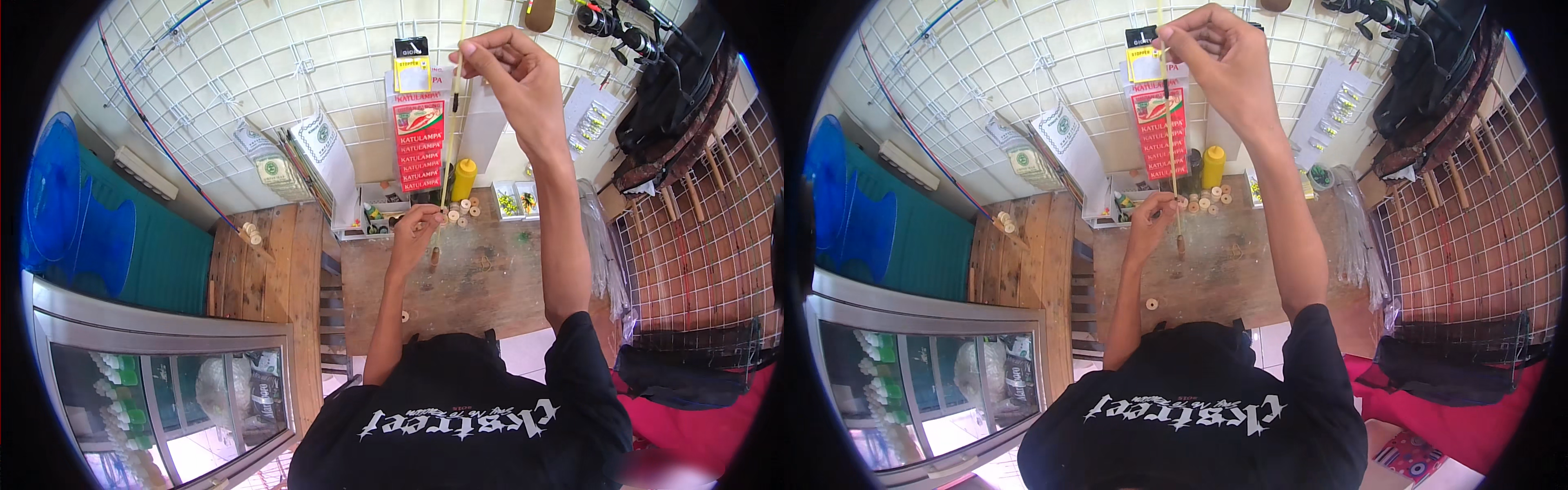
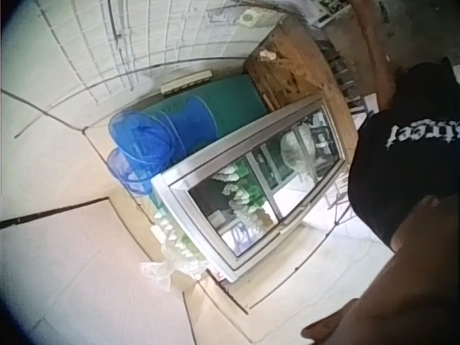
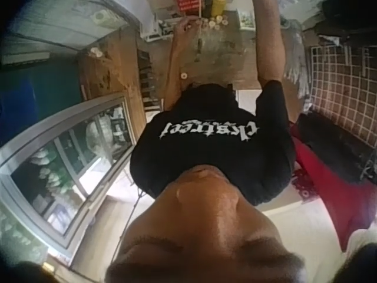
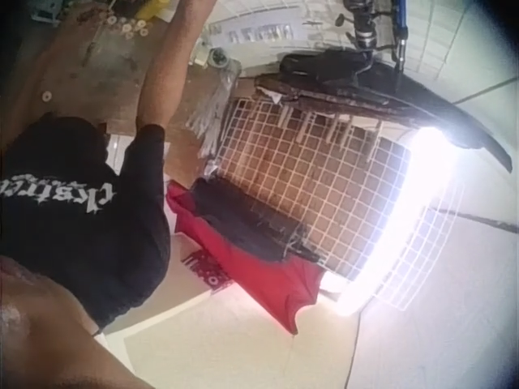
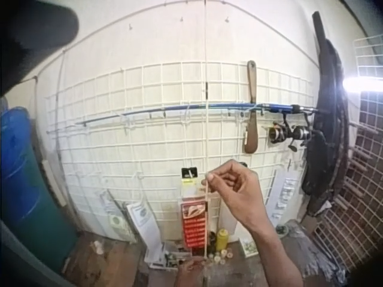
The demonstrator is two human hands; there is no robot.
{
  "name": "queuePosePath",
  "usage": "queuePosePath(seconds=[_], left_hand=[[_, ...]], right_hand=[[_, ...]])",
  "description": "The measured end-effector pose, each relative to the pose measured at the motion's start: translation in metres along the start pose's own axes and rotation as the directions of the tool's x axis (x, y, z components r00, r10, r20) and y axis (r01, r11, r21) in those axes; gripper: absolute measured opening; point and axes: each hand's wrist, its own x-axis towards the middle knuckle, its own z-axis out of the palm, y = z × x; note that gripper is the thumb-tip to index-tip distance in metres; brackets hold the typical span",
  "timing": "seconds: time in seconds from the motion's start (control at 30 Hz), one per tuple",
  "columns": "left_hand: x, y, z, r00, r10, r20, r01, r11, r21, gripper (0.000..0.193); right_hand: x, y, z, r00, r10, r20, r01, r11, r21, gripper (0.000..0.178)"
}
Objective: Assemble a fishing rod by attaching line guides or components to the rod blank.
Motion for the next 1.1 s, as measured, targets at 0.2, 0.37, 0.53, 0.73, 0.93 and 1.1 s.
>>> queuePosePath(seconds=[0.2,0.37,0.53,0.73,0.93,1.1], left_hand=[[-0.019,-0.028,-0.003,0.969,-0.124,0.213,0.134,0.990,-0.034,0.039],[-0.036,-0.051,-0.008,0.958,-0.209,0.194,0.216,0.976,-0.012,0.052],[-0.080,-0.097,-0.031,0.975,-0.198,0.098,0.110,0.821,0.560,0.063],[-0.137,-0.127,-0.051,0.940,-0.332,0.077,0.167,0.647,0.744,0.057],[-0.108,-0.088,-0.031,0.985,-0.112,-0.128,0.164,0.818,0.551,0.046],[-0.061,-0.042,-0.009,0.724,-0.689,-0.027,0.611,0.623,0.488,0.051]], right_hand=[[-0.009,0.010,-0.008,0.992,0.029,-0.126,-0.018,0.996,0.085,0.015],[-0.020,0.011,-0.014,0.974,-0.001,-0.226,0.025,0.994,0.103,0.015],[-0.038,0.022,-0.037,0.930,-0.004,-0.368,0.153,0.914,0.375,0.007],[-0.059,0.011,-0.070,0.837,-0.021,-0.547,0.228,0.922,0.314,0.015],[-0.084,0.016,-0.101,0.745,0.000,-0.667,0.242,0.932,0.270,0.013],[-0.118,0.035,-0.104,0.700,0.058,-0.712,0.236,0.922,0.307,0.012]])
